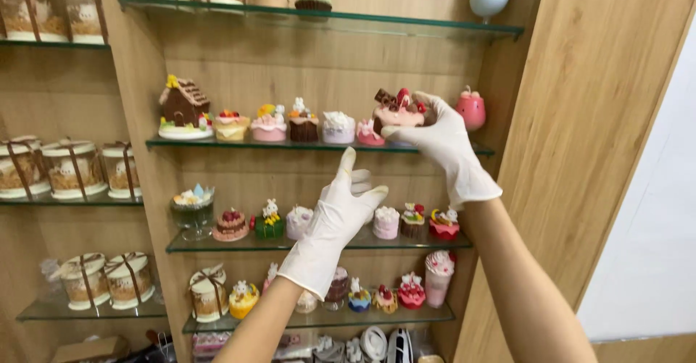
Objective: The person places decorative cake and figurine candles from the workbench onto the display shelves one by one by hand.
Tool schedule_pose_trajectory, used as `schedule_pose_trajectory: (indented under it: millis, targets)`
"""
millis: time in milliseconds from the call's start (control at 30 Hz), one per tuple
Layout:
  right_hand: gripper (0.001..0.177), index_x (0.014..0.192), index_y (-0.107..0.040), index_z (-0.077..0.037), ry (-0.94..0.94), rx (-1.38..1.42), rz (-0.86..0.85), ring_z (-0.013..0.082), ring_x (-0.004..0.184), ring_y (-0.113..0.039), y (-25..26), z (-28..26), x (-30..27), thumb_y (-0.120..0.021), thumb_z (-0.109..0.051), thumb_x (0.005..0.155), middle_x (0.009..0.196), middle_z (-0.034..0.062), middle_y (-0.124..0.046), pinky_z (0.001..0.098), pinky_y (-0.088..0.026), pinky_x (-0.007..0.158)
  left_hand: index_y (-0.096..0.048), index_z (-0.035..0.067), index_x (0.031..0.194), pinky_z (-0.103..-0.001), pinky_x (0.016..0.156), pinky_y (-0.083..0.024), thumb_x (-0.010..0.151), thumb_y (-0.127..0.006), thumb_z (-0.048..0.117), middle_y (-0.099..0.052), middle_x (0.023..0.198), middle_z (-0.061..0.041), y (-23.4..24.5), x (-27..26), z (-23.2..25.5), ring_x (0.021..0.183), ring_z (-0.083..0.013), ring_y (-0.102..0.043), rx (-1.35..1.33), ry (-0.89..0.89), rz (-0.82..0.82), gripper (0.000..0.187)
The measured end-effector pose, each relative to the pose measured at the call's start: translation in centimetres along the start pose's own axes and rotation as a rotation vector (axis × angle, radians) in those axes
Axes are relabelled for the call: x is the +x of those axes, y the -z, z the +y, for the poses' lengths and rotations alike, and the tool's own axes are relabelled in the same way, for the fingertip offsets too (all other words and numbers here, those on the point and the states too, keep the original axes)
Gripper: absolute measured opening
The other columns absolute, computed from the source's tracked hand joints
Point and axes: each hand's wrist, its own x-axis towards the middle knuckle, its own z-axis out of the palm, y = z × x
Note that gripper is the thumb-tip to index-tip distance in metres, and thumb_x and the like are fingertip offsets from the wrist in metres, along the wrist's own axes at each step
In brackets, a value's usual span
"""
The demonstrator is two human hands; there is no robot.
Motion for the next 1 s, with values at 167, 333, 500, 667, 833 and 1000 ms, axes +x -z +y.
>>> schedule_pose_trajectory:
  millis: [167,333,500,667,833,1000]
  targets:
    - [0.096,0.143,-0.047,0.005,0.207,-0.106,0.036,0.0153,0.115,-0.068,-0.6,-2.2,11.5,-0.095,-0.019,0.063,0.128,0.0122,-0.068,0.0287,-0.056,0.099,-0.05,0.003,0.15,-0.031,0.083,-0.057,0.088,-0.073,0.03,-0.077,0.115,-0.016,0.8,6.3,2.7,0.099,-0.02,-0.071,-0.067,0.044,-0.076,0.071]
    - [0.098,0.141,-0.047,0.004,0.284,-0.123,0.135,0.0154,0.114,-0.068,-1.9,-3.4,19.1,-0.096,-0.023,0.061,0.125,0.0111,-0.068,0.029,-0.056,0.099,-0.04,-0.002,0.151,-0.029,0.089,-0.056,0.089,-0.072,0.028,-0.073,0.115,-0.013,0.6,10.6,4.4,0.102,-0.0163,-0.07,-0.088,-0.119,-0.058,0.076]
    - [0.1,0.14,-0.047,0.005,0.261,-0.126,0.128,0.0156,0.11,-0.07,-3.4,-3.1,23.6,-0.095,-0.025,0.059,0.121,0.0113,-0.07,0.0281,-0.056,0.097,-0.039,-0.003,0.151,-0.031,0.086,-0.056,0.089,-0.071,0.027,-0.074,0.111,-0.014,0.6,13.5,5.5,0.099,-0.0188,-0.07,-0.151,-0.051,-0.09,0.076]
    - [0.099,0.14,-0.046,0.007,0.251,-0.143,0.102,0.0163,0.112,-0.069,-3.7,-1.6,25.5,-0.095,-0.026,0.06,0.122,0.0125,-0.071,0.0296,-0.054,0.101,-0.038,-0.003,0.151,-0.03,0.088,-0.055,0.09,-0.07,0.026,-0.074,0.111,-0.014,0.0,14.1,4.2,0.1,-0.0189,-0.07,-0.178,-0.067,-0.099,0.075]
    - [0.098,0.142,-0.046,0.005,0.227,-0.253,0.147,0.0151,0.113,-0.066,-1.8,-1.1,26.4,-0.095,-0.028,0.064,0.122,0.0095,-0.068,0.0314,-0.051,0.103,-0.038,-0.003,0.151,-0.03,0.088,-0.057,0.089,-0.068,0.025,-0.075,0.111,-0.014,-1.2,13.8,2.6,0.099,-0.0181,-0.073,-0.172,-0.017,-0.134,0.074]
    - [0.082,0.137,-0.055,0.009,0.222,-0.314,0.182,0.0124,0.114,-0.068,6.0,-0.9,25.5,-0.091,-0.027,0.073,0.114,0.0053,-0.077,0.0279,-0.048,0.108,-0.036,-0.004,0.15,-0.029,0.09,-0.055,0.088,-0.071,0.023,-0.076,0.111,-0.014,-1.4,15.2,0.8,0.1,-0.0176,-0.071,-0.151,-0.069,-0.119,0.076]
